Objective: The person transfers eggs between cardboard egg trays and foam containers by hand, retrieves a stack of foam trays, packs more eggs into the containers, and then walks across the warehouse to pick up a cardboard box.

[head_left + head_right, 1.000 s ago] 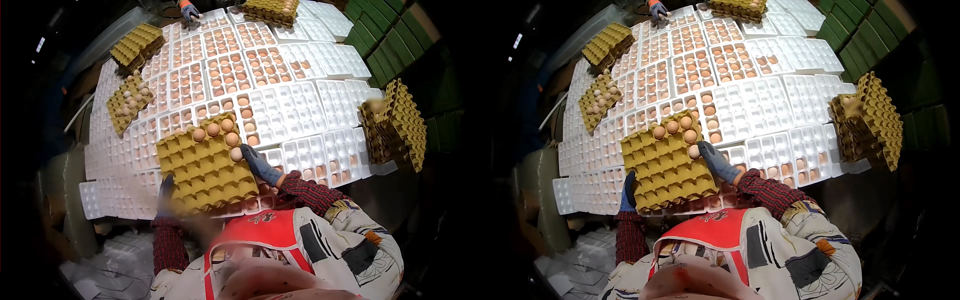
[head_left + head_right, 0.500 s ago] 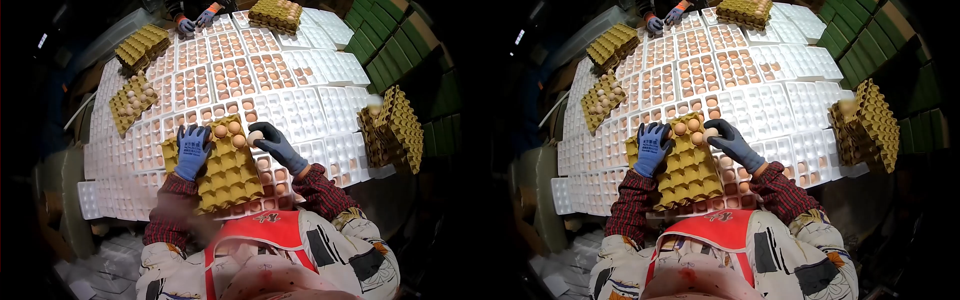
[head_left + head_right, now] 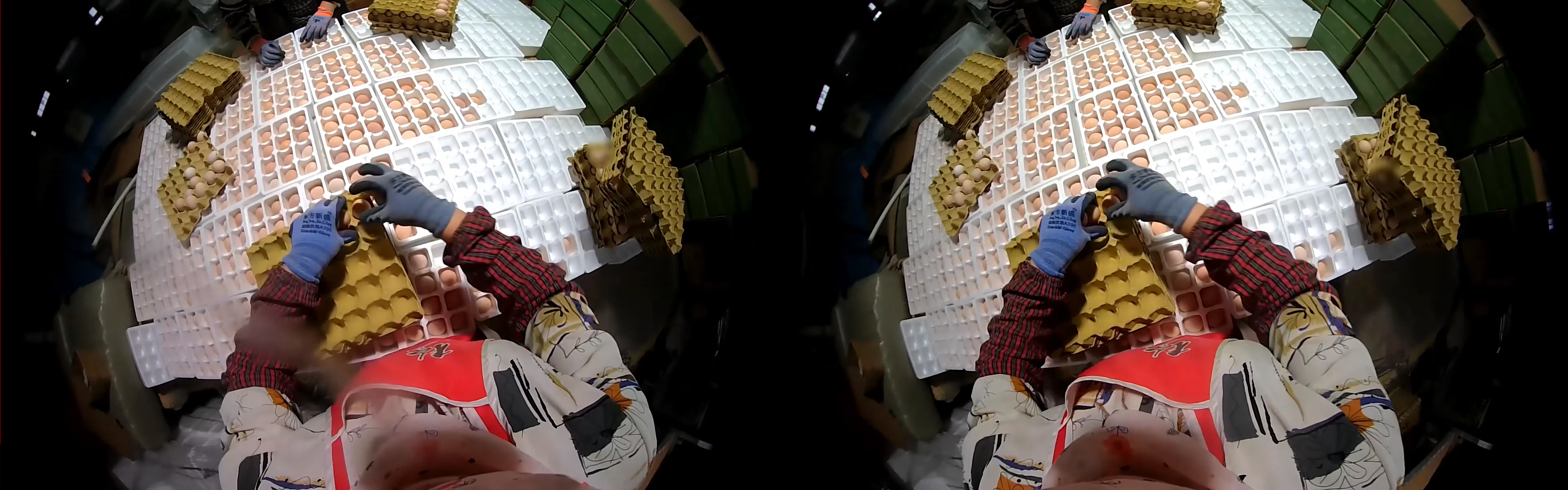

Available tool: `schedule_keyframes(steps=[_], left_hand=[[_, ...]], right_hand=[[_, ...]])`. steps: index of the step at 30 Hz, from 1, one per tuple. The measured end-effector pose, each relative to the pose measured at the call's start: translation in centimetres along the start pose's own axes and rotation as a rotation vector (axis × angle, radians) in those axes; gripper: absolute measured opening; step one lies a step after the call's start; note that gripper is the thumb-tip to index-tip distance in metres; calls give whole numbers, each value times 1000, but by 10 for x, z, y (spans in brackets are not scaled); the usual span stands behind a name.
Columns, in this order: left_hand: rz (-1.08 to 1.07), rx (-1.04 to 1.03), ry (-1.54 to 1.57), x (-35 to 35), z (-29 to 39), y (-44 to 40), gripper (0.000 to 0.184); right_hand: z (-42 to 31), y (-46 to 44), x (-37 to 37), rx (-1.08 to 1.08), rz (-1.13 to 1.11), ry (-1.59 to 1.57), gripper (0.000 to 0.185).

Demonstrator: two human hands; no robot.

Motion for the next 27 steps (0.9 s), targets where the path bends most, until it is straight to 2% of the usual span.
schedule_keyframes(steps=[1, 3, 5, 6, 7, 9, 11, 12, 13, 15, 16, 17, 18, 19, 21, 23, 25, 26, 27], left_hand=[[-5, -9, 7, 0, 2, -3, 62], [-66, 20, -83, -3, -1, -7, 58], [89, -65, 99, -12, -17, -7, 42], [102, -33, 226, -14, -26, -3, 43], [124, -2, 347, -13, -30, -3, 44], [296, 61, 560, -17, -29, 1, 47], [347, 97, 850, 5, 16, 12, 46], [215, 115, 969, 7, 39, 18, 48], [87, 131, 1086, 4, 60, 20, 49], [-134, -143, 704, -16, 95, 14, 44], [-233, -184, 560, -29, 115, 8, 42], [-341, -227, 405, -46, 133, 4, 39], [-333, -266, 330, -79, 142, -3, 36], [-330, -305, 247, -116, 152, -12, 32], [-546, -242, -19, -163, 155, -30, 29], [-522, -241, -53, -179, 151, -32, 30], [-332, -254, 43, -158, 152, -33, 32], [-416, -198, 122, -143, 155, -40, 36], [-289, -178, 198, -121, 160, -41, 41]], right_hand=[[-8, -12, -9, -54, -101, 342, 36], [-16, -24, -34, -115, -216, 734, 29], [-9, -30, -44, 0, -254, 808, 24], [-17, -24, -30, 20, -251, 786, 24], [-14, -25, -27, -26, -356, 778, 27], [9, -21, -19, -84, -178, 477, 34], [37, -5, -1, -103, -125, -125, 42], [30, 17, 22, -354, -125, -425, 45], [44, 43, 29, -216, 39, -390, 45], [46, 112, 51, -267, -17, -155, 46], [60, 150, 43, -321, -82, 22, 46], [62, 174, 40, -478, -267, 146, 42], [62, 193, 35, -483, -412, 292, 31], [58, 209, 29, -346, -506, 522, 23], [75, 214, 7, -141, -407, 751, 22], [83, 214, 14, -60, -363, 643, 28], [89, 211, 22, -144, -409, 556, 37], [94, 214, 36, -240, -293, 371, 43], [105, 218, 44, -323, -80, 129, 44]])
Point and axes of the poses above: each hand's wrist, its own y-axis away from the middle knuckle, its own x-axis out of the back of the hand, z = x × y, the point moved 3 cm from there along -y, towards the middle knuckle, and after that the axes turned 2 degrees about -y, right-handed, at the moved point
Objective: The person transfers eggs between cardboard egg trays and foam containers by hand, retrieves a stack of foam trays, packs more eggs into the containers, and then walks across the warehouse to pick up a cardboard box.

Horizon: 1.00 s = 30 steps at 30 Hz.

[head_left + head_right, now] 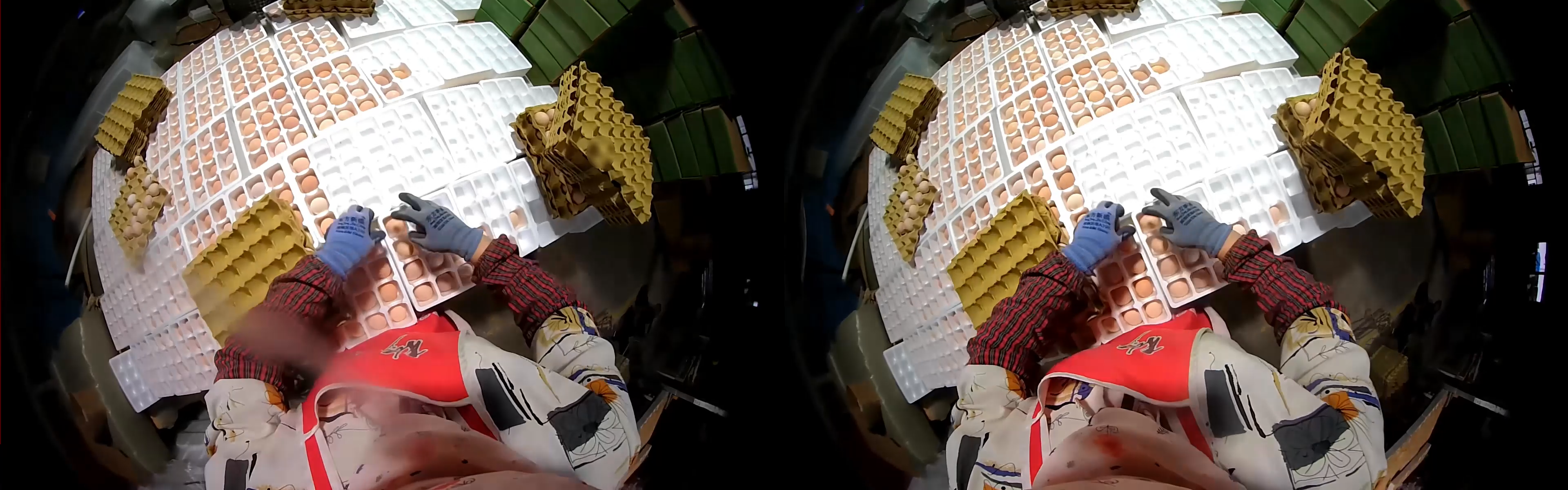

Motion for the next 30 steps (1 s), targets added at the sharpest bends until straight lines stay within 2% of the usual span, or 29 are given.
schedule_keyframes(steps=[2, 4, 5, 6, 8, 9, 11, 12, 14, 15, 16, 17, 19, 20, 21, 22, 24, 25, 26, 27, 28, 30], left_hand=[[186, -30, -2, -8, -13, -25, 43], [280, -45, -249, -13, -19, -42, 42], [235, 31, -389, -16, -20, -42, 45], [369, 25, -524, -42, -36, -41, 51], [201, 104, -495, -14, -18, -20, 55], [285, 53, -372, 5, -17, -4, 53], [498, -47, -132, 43, -8, 39, 48], [567, -25, -147, 67, -9, 62, 45], [665, 94, -192, 102, -36, 114, 45], [739, 175, -165, 106, -64, 140, 49], [862, 255, -174, 98, -105, 169, 54], [861, 386, -133, 91, -152, 203, 61], [656, 951, -139, 52, -234, 271, 77], [440, 1043, 280, 56, -225, 285, 80], [508, 934, 440, 52, -224, 286, 77], [571, 834, 600, 50, -219, 287, 75], [776, 488, 793, 86, -146, 270, 61], [733, 284, 973, 108, -99, 259, 57], [615, 65, 1182, 119, -87, 253, 54], [588, 55, 971, 121, -80, 243, 53], [563, 42, 759, 120, -74, 232, 52], [506, 56, 1168, 96, -63, 212, 51]], right_hand=[[13, -1, -3, -37, 332, -195, 44], [20, 0, -18, -42, 345, -241, 47], [22, -1, -26, -30, 336, 75, 49], [20, -4, -37, -8, 332, 379, 52], [26, -3, -42, -126, 322, 353, 59], [27, -3, -39, -137, 314, 314, 62], [14, -7, -29, -88, 435, 204, 57], [2, -12, -21, -62, 510, 152, 56], [-52, -23, -17, -113, 296, -432, 54], [-76, -27, -36, -35, 247, -608, 60], [-103, -28, -50, -16, 104, -643, 70], [-137, -27, -44, -22, -66, -650, 79], [-154, -38, -79, 146, 128, -472, 76], [-165, -40, -97, 215, 236, -372, 75], [-165, -46, -103, 129, 123, -360, 72], [-156, -52, -98, 130, 147, -351, 72], [-119, -52, -81, 11, 194, -357, 69], [-119, -26, -17, 92, 487, -393, 64], [-101, -4, 31, 49, 551, -606, 59], [-86, 24, 80, -44, 595, -831, 52], [-53, 57, 119, -102, 694, -838, 56], [-26, 134, 217, -120, 996, -642, 51]])
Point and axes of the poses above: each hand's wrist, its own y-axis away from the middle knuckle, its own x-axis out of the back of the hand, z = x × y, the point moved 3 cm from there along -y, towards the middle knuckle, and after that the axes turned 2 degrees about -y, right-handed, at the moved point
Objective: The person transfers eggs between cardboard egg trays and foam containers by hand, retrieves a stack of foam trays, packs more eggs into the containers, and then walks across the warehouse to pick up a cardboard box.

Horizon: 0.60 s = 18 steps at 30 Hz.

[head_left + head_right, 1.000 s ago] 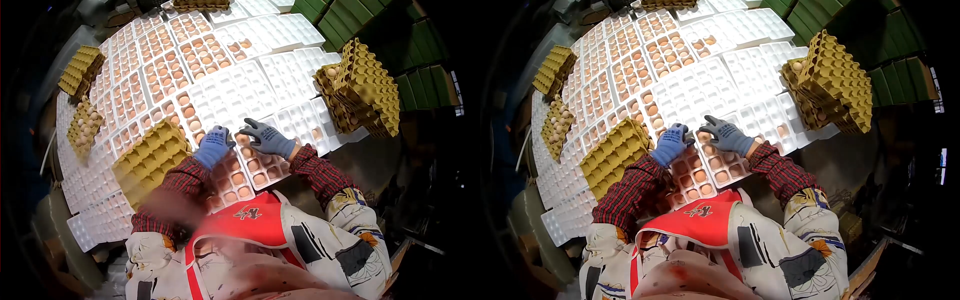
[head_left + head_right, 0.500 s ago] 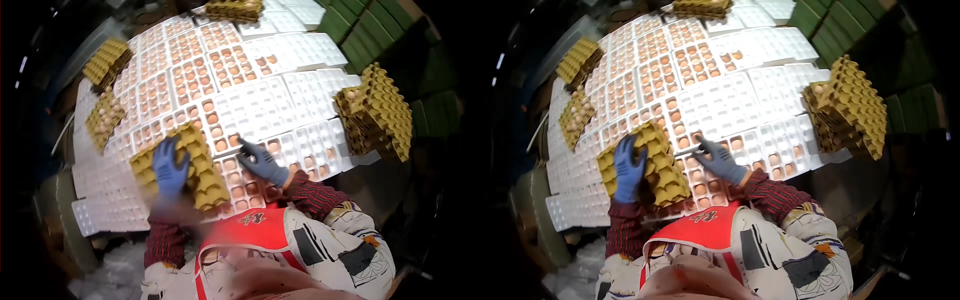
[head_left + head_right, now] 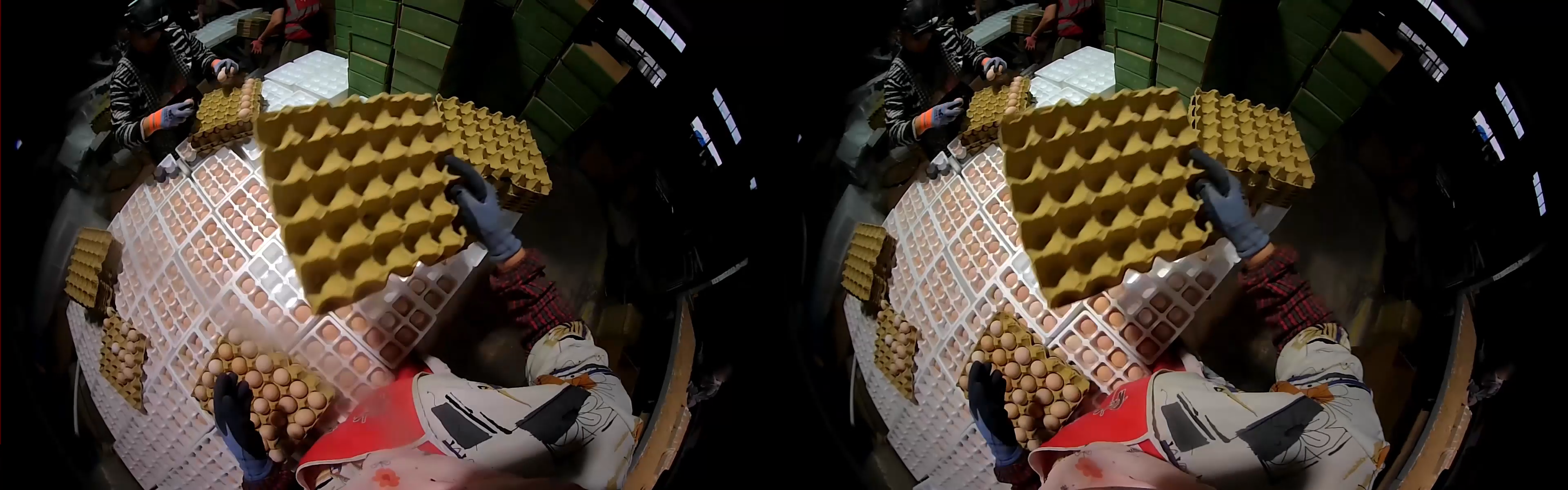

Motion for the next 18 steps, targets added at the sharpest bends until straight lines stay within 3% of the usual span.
schedule_keyframes(steps=[2, 4, 5, 6, 8, 9, 11, 12, 13, 14, 15, 17, 18], left_hand=[[31, 86, 99, -33, -15, 3, 48], [-94, 143, 127, -69, -15, 11, 46], [-133, 118, 118, -83, -24, 12, 44], [-172, 93, 104, -97, -31, 12, 41], [-158, 75, -11, -122, -44, 13, 33], [-141, 84, -12, -133, -57, 13, 33], [-169, 149, -55, -151, -76, 11, 39], [-130, 196, -88, -145, -76, 17, 43], [-159, 175, -282, -162, -60, 18, 35], [-145, 169, -140, -174, -38, 31, 37], [-98, 158, -90, -167, -100, 39, 40], [-165, 205, -218, -172, -81, 52, 36], [-162, 74, -519, -164, -83, 60, 35]], right_hand=[[-19, -35, 111, -61, 246, 152, 48], [-19, -72, 208, 2, 303, 394, 43], [-27, -79, 231, -157, 306, 429, 42], [-13, -92, 262, -131, 269, 539, 41], [11, -110, 293, -252, 90, 1211, 38], [22, -114, 302, -251, 69, 1207, 38], [54, -126, 305, -302, 97, 1518, 37], [53, -132, 298, -313, -21, 1578, 35], [68, -137, 310, -194, -34, 1539, 29], [80, -137, 323, -165, 8, 1412, 25], [95, -146, 337, -360, -45, 1169, 26], [122, -160, 380, -81, -350, 2188, 42], [87, -154, 358, 49, -129, 2189, 41]])
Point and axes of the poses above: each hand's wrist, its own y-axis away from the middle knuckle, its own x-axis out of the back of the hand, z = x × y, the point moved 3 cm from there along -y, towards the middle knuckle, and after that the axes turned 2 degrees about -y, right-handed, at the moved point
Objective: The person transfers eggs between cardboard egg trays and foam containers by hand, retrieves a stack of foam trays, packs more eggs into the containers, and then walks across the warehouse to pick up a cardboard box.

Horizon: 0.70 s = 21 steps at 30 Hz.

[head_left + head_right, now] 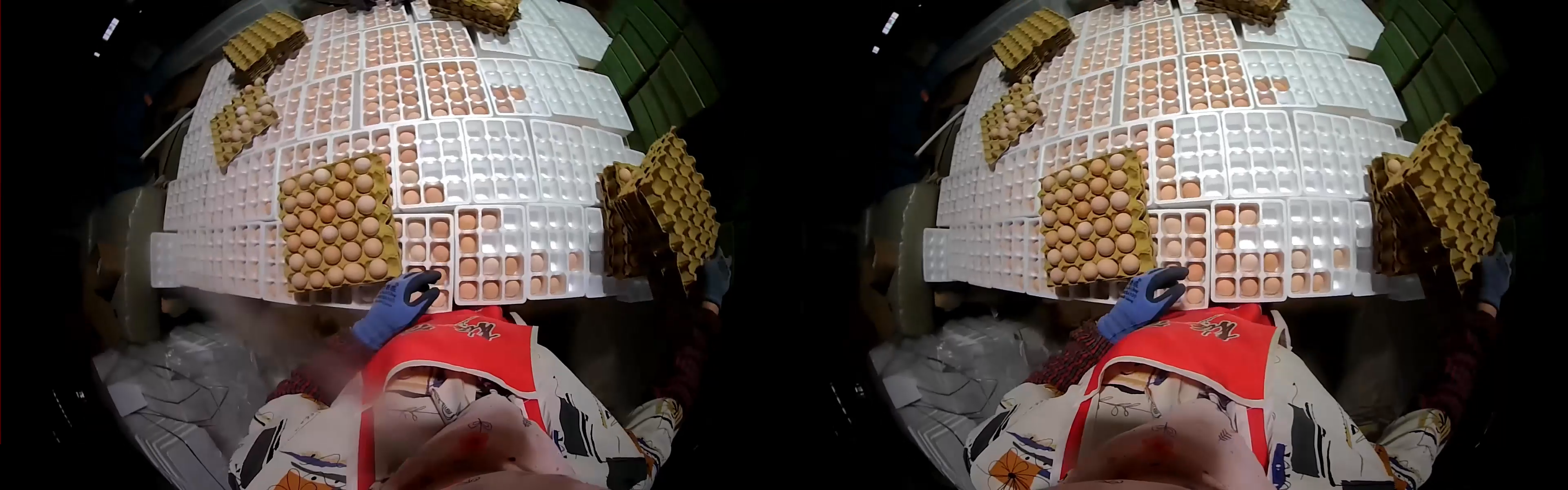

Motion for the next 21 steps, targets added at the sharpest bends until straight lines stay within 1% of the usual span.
schedule_keyframes(steps=[1, 2, 3, 4, 5, 6, 7, 8, 9, 10, 12, 14, 16, 18, 19, 20, 21], left_hand=[[83, 20, -140, 13, 0, 8, 36], [159, 34, -290, 29, 0, 13, 37], [184, -25, -517, 38, -11, 17, 39], [283, -35, -819, 76, -29, 34, 42], [212, 85, -987, 79, -39, 41, 46], [227, -23, -1017, 80, -50, 43, 44], [227, -42, -1082, 78, -64, 43, 44], [215, -68, -1139, 75, -71, 44, 44], [220, -62, -1131, 77, -72, 46, 44], [176, -38, -1053, 82, -72, 42, 43], [114, -26, -964, 99, -70, 39, 42], [286, -66, -331, 123, -68, 44, 37], [466, 56, 314, 130, -95, 50, 37], [331, 324, 914, 152, -72, 53, 35], [336, 120, 952, 149, -79, 46, 32], [394, 20, 800, 148, -85, 42, 29], [465, -69, 644, 148, -85, 38, 26]], right_hand=[[-32, 17, 78, -87, 226, -317, 39], [-71, 44, 148, -67, 383, -696, 38], [-117, 73, 201, 24, 427, -1054, 37], [-200, 95, 257, 201, 316, -1421, 36], [-275, 124, 261, 414, 190, -1718, 35], [-341, 165, 290, 726, -150, -1787, 40], [-398, 211, 325, 887, -367, -1897, 43], [-434, 246, 363, 1135, -325, -1840, 44], [-475, 272, 372, 1394, -25, -1664, 47], [-500, 295, 384, 1510, 3, -1536, 46], [-529, 318, 405, 1533, 47, -1386, 40], [-566, 330, 382, 1521, 137, -1297, 35], [-562, 322, 389, 1411, -10, -1353, 33], [-563, 322, 385, 1380, 20, -1330, 30], [-567, 325, 384, 1388, 137, -1412, 31], [-570, 325, 381, 1390, 133, -1402, 31], [-572, 321, 383, 1398, 38, -1455, 33]])
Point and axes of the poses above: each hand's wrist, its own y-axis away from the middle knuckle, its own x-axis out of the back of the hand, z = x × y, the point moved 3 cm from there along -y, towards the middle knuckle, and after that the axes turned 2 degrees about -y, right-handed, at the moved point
